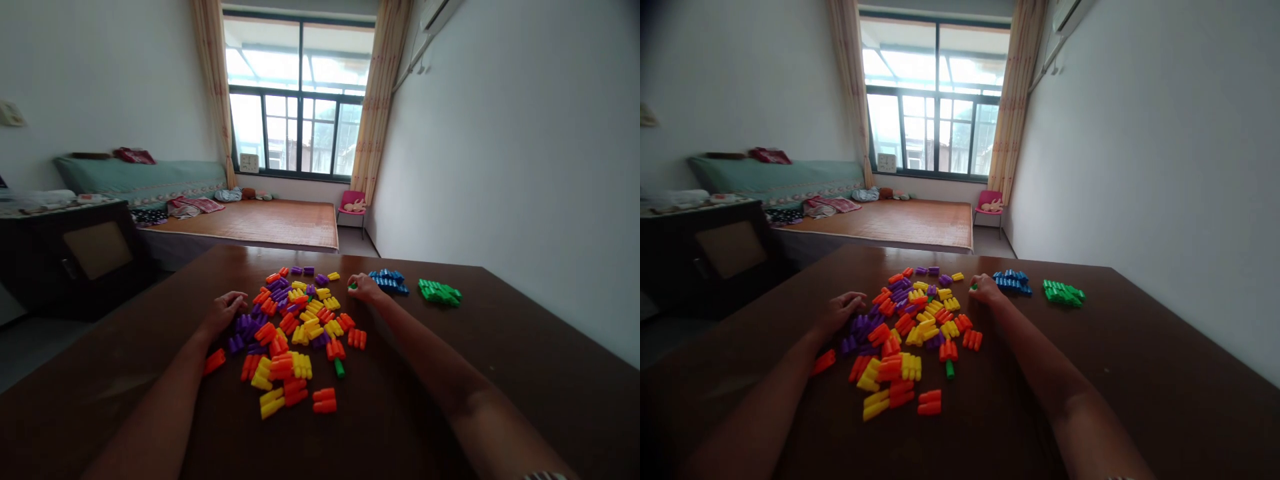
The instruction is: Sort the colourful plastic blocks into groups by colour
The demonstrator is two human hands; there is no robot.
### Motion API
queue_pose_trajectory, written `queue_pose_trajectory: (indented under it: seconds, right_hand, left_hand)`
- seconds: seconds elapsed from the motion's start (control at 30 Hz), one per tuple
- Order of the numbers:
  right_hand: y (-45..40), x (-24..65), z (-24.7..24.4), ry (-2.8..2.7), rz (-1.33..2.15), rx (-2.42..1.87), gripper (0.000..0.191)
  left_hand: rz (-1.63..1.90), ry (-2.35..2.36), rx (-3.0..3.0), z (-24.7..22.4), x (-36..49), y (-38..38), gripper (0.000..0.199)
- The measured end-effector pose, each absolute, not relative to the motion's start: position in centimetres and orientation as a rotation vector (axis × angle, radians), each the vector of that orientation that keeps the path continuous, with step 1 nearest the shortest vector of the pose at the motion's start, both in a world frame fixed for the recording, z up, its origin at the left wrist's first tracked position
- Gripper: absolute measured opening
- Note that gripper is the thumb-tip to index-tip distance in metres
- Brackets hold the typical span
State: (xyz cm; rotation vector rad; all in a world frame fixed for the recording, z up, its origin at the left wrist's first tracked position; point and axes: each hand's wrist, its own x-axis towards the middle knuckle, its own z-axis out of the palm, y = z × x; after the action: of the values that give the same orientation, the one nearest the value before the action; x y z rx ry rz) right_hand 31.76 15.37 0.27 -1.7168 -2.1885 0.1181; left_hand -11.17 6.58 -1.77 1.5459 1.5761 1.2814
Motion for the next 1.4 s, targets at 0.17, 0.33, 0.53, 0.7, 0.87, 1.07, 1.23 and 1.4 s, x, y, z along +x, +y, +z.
queue_pose_trajectory:
  seconds: [0.17, 0.33, 0.53, 0.7, 0.87, 1.07, 1.23, 1.4]
  right_hand:
    - [13.8, 40.8, 0.9, -1.857, 0.194, -1.499, 0.023]
    - [12.3, 55.3, -1.2, -1.088, 0.050, -1.515, 0.029]
    - [10.1, 64.5, -6.0, -0.752, -0.011, -1.944, 0.022]
    - [9.9, 62.9, -5.9, -0.922, -0.101, -2.072, 0.014]
    - [9.0, 61.4, -4.2, -0.904, -0.117, -2.045, 0.013]
    - [8.9, 58.1, -1.7, -1.045, -0.177, -1.864, 0.030]
    - [10.2, 48.7, 0.8, -1.409, -0.136, -1.630, 0.028]
    - [8.1, 32.8, 1.3, -2.292, 0.206, -1.123, 0.022]
  left_hand:
    - [1.227, 1.680, 1.579, -1.2, -11.4, 6.4, 0.053]
    - [1.172, 1.706, 1.578, -1.8, -12.2, 6.9, 0.054]
    - [1.166, 1.695, 1.513, -2.0, -12.6, 7.1, 0.051]
    - [1.170, 1.702, 1.520, -1.6, -12.3, 6.8, 0.050]
    - [1.184, 1.707, 1.526, -1.5, -12.1, 6.7, 0.052]
    - [1.240, 1.655, 1.514, -1.0, -11.2, 6.0, 0.054]
    - [1.285, 1.611, 1.510, -1.0, -10.7, 5.8, 0.057]
    - [1.321, 1.562, 1.501, -1.2, -10.5, 5.8, 0.051]
